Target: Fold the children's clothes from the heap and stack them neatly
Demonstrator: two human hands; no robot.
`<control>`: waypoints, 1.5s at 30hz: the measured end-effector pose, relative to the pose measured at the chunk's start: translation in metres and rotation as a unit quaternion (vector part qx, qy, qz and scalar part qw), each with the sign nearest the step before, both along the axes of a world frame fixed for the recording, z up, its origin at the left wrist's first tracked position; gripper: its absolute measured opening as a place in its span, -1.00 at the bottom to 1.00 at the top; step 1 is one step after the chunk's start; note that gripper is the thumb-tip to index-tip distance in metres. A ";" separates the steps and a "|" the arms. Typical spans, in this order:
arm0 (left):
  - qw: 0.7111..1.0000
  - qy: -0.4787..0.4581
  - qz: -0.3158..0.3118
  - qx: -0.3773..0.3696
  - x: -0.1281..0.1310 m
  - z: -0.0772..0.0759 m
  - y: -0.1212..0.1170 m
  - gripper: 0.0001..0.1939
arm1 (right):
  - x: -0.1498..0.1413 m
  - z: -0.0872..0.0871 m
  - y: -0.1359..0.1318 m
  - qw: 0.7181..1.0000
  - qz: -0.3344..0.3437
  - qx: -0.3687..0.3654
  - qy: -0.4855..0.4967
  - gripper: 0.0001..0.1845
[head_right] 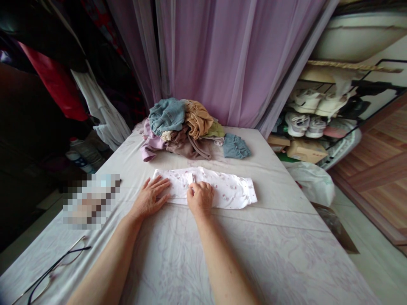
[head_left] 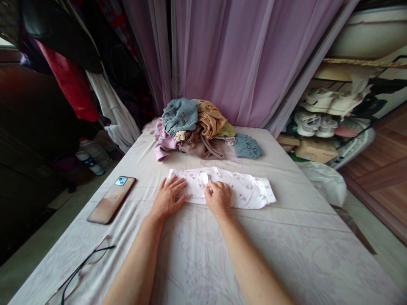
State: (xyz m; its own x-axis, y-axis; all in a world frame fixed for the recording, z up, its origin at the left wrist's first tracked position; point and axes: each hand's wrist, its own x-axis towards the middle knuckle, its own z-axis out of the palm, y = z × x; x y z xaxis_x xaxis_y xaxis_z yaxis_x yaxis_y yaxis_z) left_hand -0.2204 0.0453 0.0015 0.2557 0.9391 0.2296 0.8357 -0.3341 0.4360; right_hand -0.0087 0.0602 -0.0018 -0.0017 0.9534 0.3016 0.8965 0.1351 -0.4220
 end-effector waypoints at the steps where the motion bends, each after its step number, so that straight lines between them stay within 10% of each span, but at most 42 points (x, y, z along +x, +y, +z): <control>1: 1.000 0.001 -0.002 -0.001 0.000 0.000 0.000 -0.53 | 0.002 0.000 0.002 1.000 -0.008 0.002 0.007 -0.79; 17: 0.999 0.019 0.035 0.023 0.002 -0.014 0.002 -0.29 | -0.002 0.005 0.043 0.998 -0.056 -0.015 -0.005 -0.68; 25: 0.998 0.020 0.053 -0.020 0.004 -0.008 0.004 -0.48 | -0.022 0.012 0.032 0.982 0.179 -0.012 -0.066 -0.52; 32: 0.994 -0.046 0.104 0.002 0.003 -0.007 0.005 -0.56 | -0.021 0.002 0.022 0.978 0.160 -0.084 -0.106 -0.43; 38: 0.880 -0.321 0.345 0.053 -0.014 -0.006 0.010 -0.68 | -0.023 0.020 0.035 0.983 0.156 -0.054 -0.085 -0.55; 41: 0.816 -0.445 0.361 0.076 -0.023 -0.010 0.014 -0.74 | -0.043 0.043 0.055 0.976 0.200 -0.039 -0.075 -0.58; 45: 0.838 -0.455 0.300 -0.008 -0.034 -0.007 0.012 -0.69 | -0.084 0.065 0.082 0.954 0.261 -0.121 -0.086 -0.56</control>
State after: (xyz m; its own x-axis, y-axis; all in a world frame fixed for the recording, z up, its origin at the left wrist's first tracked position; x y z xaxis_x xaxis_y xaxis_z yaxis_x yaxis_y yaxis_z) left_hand -0.2548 0.0570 -0.0057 -0.5376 0.8412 0.0587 0.1692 0.0395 0.9848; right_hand -0.0929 0.1420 0.0628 -0.5239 0.8514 0.0253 0.7929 0.4984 -0.3506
